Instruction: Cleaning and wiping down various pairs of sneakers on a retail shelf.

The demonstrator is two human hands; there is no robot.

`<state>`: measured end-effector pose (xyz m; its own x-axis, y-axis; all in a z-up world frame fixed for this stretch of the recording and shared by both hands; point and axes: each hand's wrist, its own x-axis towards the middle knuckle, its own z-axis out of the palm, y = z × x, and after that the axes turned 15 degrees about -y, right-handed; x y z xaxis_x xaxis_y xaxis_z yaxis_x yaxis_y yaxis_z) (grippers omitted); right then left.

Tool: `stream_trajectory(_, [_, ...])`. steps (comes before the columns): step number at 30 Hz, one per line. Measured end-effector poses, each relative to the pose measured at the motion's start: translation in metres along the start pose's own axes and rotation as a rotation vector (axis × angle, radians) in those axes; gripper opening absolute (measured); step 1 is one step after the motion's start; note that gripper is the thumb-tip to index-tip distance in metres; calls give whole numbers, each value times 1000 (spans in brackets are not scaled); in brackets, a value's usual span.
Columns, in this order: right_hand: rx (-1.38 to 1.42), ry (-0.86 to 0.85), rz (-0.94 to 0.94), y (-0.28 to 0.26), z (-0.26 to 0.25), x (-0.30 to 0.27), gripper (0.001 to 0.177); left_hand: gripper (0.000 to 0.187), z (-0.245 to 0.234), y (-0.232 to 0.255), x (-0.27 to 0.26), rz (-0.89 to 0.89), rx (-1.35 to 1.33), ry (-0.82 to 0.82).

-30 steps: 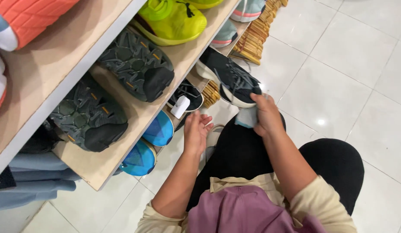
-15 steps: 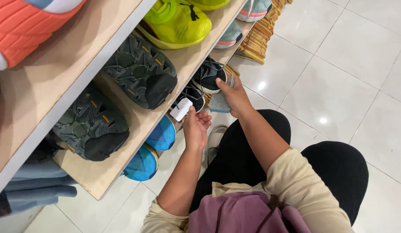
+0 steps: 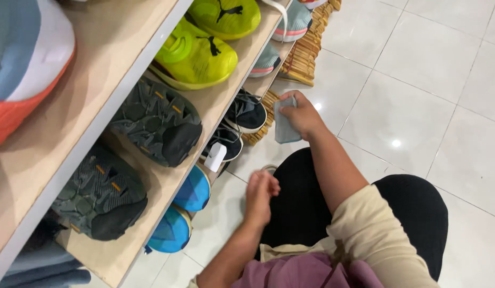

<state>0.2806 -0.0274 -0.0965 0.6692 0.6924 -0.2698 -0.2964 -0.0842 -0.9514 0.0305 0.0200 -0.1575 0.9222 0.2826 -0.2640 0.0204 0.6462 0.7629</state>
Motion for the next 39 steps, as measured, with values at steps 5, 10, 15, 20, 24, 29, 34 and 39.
stream_trajectory(5, [73, -10, -14, -22, -14, 35, 27, 10, 13, -13, -17, 133, 175, -150])
stream_trajectory(10, [140, 64, -15, -32, -8, 81, 36, 14, 13, -14, -14, 189, 288, -165])
stream_trajectory(15, [127, 122, 95, -55, 5, 102, 57, 15, 11, -6, -12, 164, 385, -85])
stream_trajectory(20, [144, 141, 76, -49, -2, 104, 44, 16, 14, -3, -12, 110, 374, -76])
stream_trajectory(24, [228, 194, -39, -49, -14, 79, 31, 16, 17, -4, -12, 121, 380, -99])
stream_trajectory(29, [182, 285, -50, -34, -65, 16, 28, 15, 20, -11, -11, 181, 400, -164])
stream_trajectory(34, [168, 380, -75, -11, -127, -79, 27, 15, 25, -18, -2, 120, 385, -165])
stream_trajectory(39, [142, 462, -48, 0, -171, -187, 29, 16, 34, -15, 13, 234, 411, -212])
